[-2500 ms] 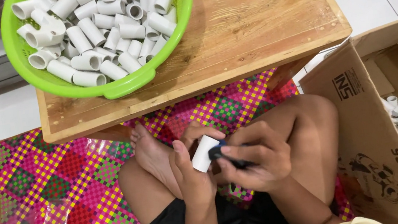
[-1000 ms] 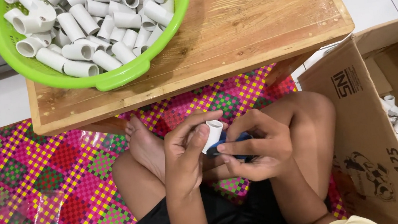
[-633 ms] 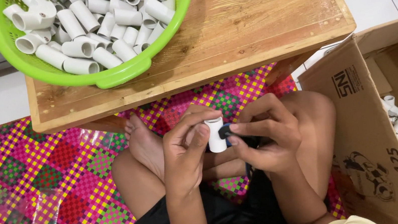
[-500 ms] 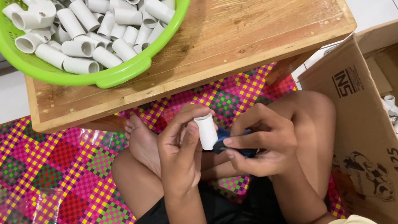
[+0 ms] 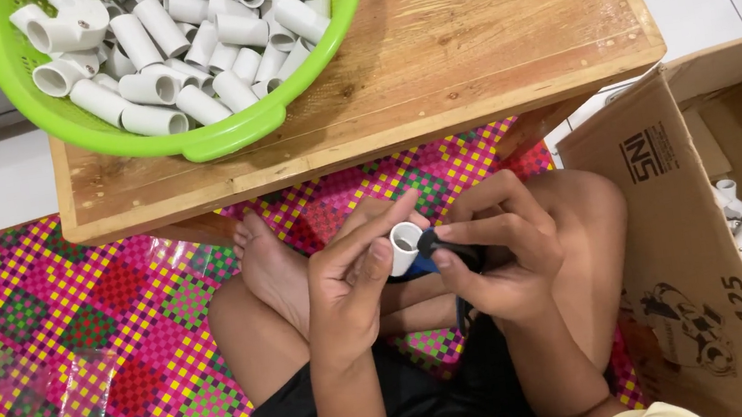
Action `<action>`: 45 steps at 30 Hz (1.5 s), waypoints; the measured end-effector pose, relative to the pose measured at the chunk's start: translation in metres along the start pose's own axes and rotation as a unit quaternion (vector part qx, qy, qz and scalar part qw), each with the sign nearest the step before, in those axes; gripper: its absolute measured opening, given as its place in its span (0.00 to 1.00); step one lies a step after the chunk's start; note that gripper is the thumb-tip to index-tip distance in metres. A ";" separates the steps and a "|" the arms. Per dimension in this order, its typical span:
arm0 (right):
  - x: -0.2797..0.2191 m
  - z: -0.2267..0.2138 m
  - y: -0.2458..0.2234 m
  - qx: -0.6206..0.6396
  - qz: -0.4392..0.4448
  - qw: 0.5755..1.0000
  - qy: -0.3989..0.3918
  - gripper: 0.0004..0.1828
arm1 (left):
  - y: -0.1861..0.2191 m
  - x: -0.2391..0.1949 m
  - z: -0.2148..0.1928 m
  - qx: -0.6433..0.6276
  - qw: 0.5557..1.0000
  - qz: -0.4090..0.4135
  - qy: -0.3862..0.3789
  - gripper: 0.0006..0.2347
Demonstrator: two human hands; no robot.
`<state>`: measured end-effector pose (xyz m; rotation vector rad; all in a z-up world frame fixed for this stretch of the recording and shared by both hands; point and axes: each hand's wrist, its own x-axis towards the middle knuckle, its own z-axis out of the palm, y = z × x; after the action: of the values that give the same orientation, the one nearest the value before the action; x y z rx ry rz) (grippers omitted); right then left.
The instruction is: The person sits on the floor and repeatedly picks up small white plastic pipe fittings from a cardboard box. They wipe each fitting with a blue cloth and place it into a green colander on a small wooden table. The process is repeated for several fittings.
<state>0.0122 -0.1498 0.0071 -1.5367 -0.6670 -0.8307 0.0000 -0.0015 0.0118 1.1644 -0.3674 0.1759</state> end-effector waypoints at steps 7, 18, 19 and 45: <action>0.008 0.000 -0.003 0.010 -0.002 0.998 -0.064 0.06 | -0.017 -0.009 -0.003 -0.103 0.992 -0.012 0.071 0.18; 0.010 -0.007 -0.007 0.020 -0.018 0.997 -0.075 0.10 | -0.002 -0.001 -0.022 0.116 0.989 0.079 0.039 0.16; 0.010 -0.004 -0.011 0.018 -0.020 0.997 -0.074 0.10 | 0.000 -0.005 -0.020 0.114 0.990 0.081 0.036 0.16; 0.022 -0.039 -0.020 0.001 0.110 0.984 -0.138 0.03 | -0.002 -0.004 0.014 0.169 0.982 0.064 0.046 0.13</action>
<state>0.0035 -0.1869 0.0383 -1.7058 -0.6828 -0.4548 -0.0057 -0.0150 0.0138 1.4632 -0.3388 0.4156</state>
